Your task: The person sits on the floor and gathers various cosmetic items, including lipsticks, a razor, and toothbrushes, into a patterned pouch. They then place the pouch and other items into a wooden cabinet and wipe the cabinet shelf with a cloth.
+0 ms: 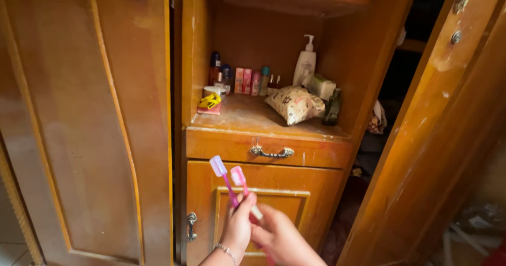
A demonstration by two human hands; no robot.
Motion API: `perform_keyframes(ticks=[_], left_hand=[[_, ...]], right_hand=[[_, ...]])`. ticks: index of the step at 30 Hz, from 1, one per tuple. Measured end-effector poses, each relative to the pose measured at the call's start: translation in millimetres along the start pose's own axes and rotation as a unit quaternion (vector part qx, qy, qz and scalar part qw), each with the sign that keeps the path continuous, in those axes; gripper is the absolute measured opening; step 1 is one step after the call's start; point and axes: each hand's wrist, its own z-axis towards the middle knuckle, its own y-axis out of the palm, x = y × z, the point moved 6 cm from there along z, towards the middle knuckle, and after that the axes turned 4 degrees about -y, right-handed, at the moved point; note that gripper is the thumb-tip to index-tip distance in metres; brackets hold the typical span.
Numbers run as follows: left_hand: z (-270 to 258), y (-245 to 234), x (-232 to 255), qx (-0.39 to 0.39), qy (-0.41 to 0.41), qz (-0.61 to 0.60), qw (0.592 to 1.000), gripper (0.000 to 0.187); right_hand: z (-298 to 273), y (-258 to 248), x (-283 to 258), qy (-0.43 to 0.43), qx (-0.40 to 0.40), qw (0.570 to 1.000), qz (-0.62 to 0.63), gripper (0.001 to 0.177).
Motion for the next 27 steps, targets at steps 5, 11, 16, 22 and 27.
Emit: perform_keyframes(ticks=[5, 11, 16, 22, 27], left_hand=[[7.6, 58.1, 70.3, -0.029, -0.025, 0.064, 0.997, 0.024], [18.4, 63.4, 112.9, -0.029, -0.035, 0.027, 0.999, 0.028], [46.2, 25.0, 115.0, -0.011, -0.040, -0.180, 0.983, 0.045], [71.5, -44.3, 107.6, 0.070, 0.011, -0.206, 0.976, 0.031], [63.5, -86.5, 97.5, 0.134, -0.051, -0.211, 0.967, 0.023]], right_hand=[[29.6, -18.7, -46.8, -0.029, 0.055, 0.993, -0.103, 0.020], [87.1, -20.0, -69.1, -0.045, 0.079, 0.991, -0.103, 0.017], [134.5, 9.5, -73.0, 0.069, 0.048, 0.996, -0.037, 0.017], [175.2, 14.7, -70.0, 0.106, 0.063, 0.988, 0.089, 0.017], [240.5, -42.8, -74.0, 0.089, 0.225, 0.970, -0.004, 0.014]])
